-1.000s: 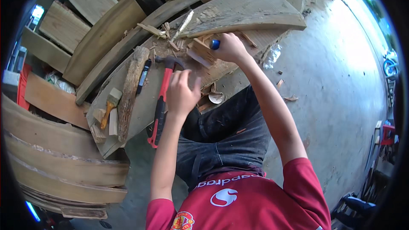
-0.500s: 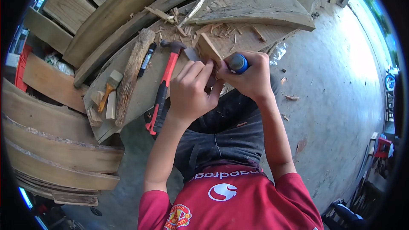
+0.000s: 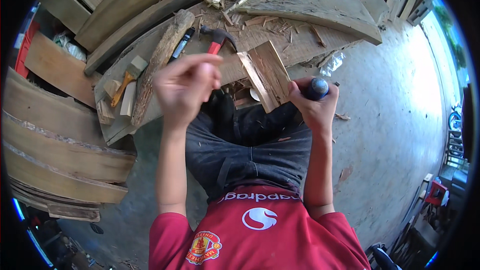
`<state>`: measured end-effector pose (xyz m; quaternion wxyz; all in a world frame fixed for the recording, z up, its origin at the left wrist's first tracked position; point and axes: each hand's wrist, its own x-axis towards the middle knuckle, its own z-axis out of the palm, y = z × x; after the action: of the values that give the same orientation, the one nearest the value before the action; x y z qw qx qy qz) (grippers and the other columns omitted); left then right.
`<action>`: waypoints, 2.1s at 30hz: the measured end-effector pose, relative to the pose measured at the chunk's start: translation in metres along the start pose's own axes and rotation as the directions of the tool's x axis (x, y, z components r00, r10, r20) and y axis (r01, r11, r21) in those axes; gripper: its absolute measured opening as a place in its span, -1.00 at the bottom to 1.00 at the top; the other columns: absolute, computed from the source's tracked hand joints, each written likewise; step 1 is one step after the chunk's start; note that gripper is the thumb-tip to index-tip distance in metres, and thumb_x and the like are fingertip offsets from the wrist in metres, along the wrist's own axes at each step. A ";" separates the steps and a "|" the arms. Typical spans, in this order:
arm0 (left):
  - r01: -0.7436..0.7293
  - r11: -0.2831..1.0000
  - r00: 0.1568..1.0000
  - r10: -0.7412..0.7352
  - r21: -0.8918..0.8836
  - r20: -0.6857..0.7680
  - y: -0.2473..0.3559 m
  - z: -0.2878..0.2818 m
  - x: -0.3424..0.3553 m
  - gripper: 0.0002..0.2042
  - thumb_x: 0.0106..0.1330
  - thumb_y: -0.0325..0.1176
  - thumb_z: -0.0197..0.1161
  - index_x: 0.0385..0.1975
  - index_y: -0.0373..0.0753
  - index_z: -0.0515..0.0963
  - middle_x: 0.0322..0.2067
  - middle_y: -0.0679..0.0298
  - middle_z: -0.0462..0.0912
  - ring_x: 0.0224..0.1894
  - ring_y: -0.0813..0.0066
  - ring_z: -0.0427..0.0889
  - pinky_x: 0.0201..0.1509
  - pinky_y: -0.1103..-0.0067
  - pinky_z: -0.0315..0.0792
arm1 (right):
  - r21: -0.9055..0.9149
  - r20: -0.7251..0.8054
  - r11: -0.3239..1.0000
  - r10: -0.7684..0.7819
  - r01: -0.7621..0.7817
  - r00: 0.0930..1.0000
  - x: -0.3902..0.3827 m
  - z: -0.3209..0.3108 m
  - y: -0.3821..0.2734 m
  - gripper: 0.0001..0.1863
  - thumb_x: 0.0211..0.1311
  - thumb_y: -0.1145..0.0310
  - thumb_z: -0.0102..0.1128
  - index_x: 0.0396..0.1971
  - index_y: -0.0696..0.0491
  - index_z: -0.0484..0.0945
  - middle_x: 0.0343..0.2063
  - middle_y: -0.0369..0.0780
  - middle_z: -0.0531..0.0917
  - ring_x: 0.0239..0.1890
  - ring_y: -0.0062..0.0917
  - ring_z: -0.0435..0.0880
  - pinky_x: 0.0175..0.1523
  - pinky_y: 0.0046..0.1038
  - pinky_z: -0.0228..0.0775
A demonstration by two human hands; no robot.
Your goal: Carving a small block of wood using a hammer and chisel and cleaning it with a brush.
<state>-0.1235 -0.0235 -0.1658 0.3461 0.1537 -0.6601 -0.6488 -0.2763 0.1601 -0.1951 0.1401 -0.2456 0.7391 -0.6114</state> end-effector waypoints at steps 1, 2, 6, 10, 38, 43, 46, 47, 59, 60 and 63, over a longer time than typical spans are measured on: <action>-0.076 0.985 0.997 0.073 -0.153 -0.028 -0.007 -0.012 -0.001 -0.75 0.29 -0.46 0.24 -0.08 -0.42 0.57 -0.42 0.21 0.65 -0.44 0.63 0.59 -0.46 0.77 0.42 | 0.020 -0.023 0.997 0.081 -0.081 0.996 -0.003 0.000 0.000 -0.87 -0.01 0.48 0.39 -0.61 0.20 0.64 -0.67 -0.43 0.57 -0.57 -0.83 0.45 -0.42 -0.71 0.33; -0.121 0.984 0.971 0.146 0.133 -0.191 -0.006 -0.005 -0.001 -0.68 0.28 -0.40 0.25 -0.01 -0.40 0.53 -0.34 0.19 0.65 -0.35 0.58 0.60 -0.42 0.74 0.44 | 0.031 -0.028 0.996 0.086 -0.085 0.996 -0.006 0.002 0.004 -0.87 0.02 0.47 0.39 -0.59 0.20 0.64 -0.65 -0.45 0.57 -0.57 -0.84 0.44 -0.41 -0.72 0.32; 0.010 0.838 0.976 0.109 0.545 -0.187 -0.016 0.014 -0.029 -0.44 0.14 -0.10 0.40 0.04 -0.35 0.49 -0.21 0.19 0.64 -0.16 0.54 0.59 -0.32 0.69 0.39 | 0.204 -0.057 0.970 0.145 -0.130 0.988 -0.024 0.016 0.011 -0.89 0.08 0.48 0.37 -0.51 0.21 0.65 -0.62 -0.44 0.57 -0.55 -0.84 0.45 -0.40 -0.73 0.32; 0.396 0.918 0.918 -0.396 0.004 0.023 -0.004 0.043 -0.052 -0.74 0.23 -0.27 0.34 -0.31 -0.38 0.57 -0.53 0.35 0.62 -0.53 0.68 0.55 -0.48 0.75 0.38 | 0.354 0.016 0.917 0.191 -0.184 0.982 -0.046 0.026 0.012 -0.90 0.11 0.50 0.33 -0.44 0.22 0.65 -0.60 -0.42 0.58 -0.53 -0.83 0.46 -0.40 -0.74 0.31; -0.003 0.855 1.000 -0.008 0.518 0.018 0.002 0.029 -0.062 -0.72 0.10 -0.41 0.38 -0.24 -0.41 0.56 -0.48 0.12 0.65 -0.49 0.46 0.67 -0.41 0.61 0.50 | 0.160 0.331 0.987 -0.045 -0.009 0.942 -0.054 0.030 0.010 -0.83 0.09 0.42 0.36 -0.59 0.20 0.64 -0.80 -0.32 0.51 -0.68 -0.83 0.41 -0.58 -0.67 0.25; -0.359 0.580 0.926 0.318 0.731 0.203 0.000 0.021 -0.037 -0.67 -0.08 -0.51 0.44 -0.24 -0.28 0.61 -0.44 0.24 0.42 -0.47 0.40 0.43 -0.47 0.55 0.31 | 0.069 0.350 0.996 -0.077 0.056 0.933 -0.056 0.032 0.007 -0.83 0.07 0.45 0.36 -0.62 0.20 0.62 -0.78 -0.36 0.52 -0.69 -0.83 0.42 -0.58 -0.68 0.25; -0.471 0.417 0.870 0.362 0.777 0.334 0.005 0.019 -0.028 -0.81 -0.12 -0.58 0.33 -0.44 -0.29 0.60 -0.47 0.25 0.40 -0.45 0.32 0.45 -0.42 0.42 0.40 | 0.080 0.337 0.992 -0.117 0.095 0.934 -0.055 0.035 0.006 -0.81 0.08 0.45 0.35 -0.64 0.19 0.61 -0.80 -0.35 0.50 -0.72 -0.81 0.41 -0.61 -0.66 0.22; -0.475 0.407 0.856 0.418 0.780 0.303 0.002 0.015 -0.024 -0.82 -0.12 -0.61 0.32 -0.45 -0.29 0.59 -0.48 0.25 0.41 -0.47 0.32 0.45 -0.43 0.43 0.39 | 0.074 0.345 0.989 -0.149 0.132 0.926 -0.054 0.035 0.006 -0.82 0.07 0.45 0.35 -0.64 0.19 0.61 -0.80 -0.35 0.50 -0.73 -0.80 0.40 -0.62 -0.66 0.21; -0.316 0.579 0.946 0.249 0.752 0.206 -0.008 0.022 -0.076 -0.66 -0.07 -0.55 0.34 -0.20 -0.26 0.62 -0.44 0.23 0.46 -0.42 0.28 0.46 -0.39 0.45 0.39 | 0.107 0.226 0.970 0.189 -0.218 0.955 -0.061 0.038 0.008 -0.81 0.13 0.38 0.37 -0.54 0.20 0.66 -0.71 -0.47 0.50 -0.60 -0.88 0.38 -0.53 -0.72 0.18; -0.333 0.550 0.943 0.213 0.766 0.257 -0.006 0.023 -0.078 -0.61 -0.10 -0.51 0.34 -0.15 -0.23 0.62 -0.43 0.25 0.41 -0.41 0.30 0.42 -0.41 0.46 0.37 | 0.123 0.192 0.978 0.146 -0.171 0.971 -0.060 0.041 0.011 -0.79 0.13 0.39 0.35 -0.58 0.22 0.63 -0.76 -0.43 0.47 -0.63 -0.86 0.36 -0.56 -0.68 0.18; -0.354 0.469 0.932 0.103 0.809 0.348 -0.005 0.024 -0.077 -0.48 -0.16 -0.38 0.37 -0.05 -0.17 0.59 -0.40 0.29 0.33 -0.36 0.32 0.37 -0.43 0.47 0.35 | 0.104 0.161 0.988 0.098 -0.116 0.982 -0.060 0.042 0.010 -0.76 0.13 0.41 0.33 -0.62 0.24 0.60 -0.80 -0.37 0.45 -0.66 -0.83 0.34 -0.60 -0.64 0.19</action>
<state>-0.0855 0.0447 -0.1887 0.2213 0.1315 -0.9465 -0.1946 -0.2066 0.1588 -0.2191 0.2437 -0.2440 0.7022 -0.6229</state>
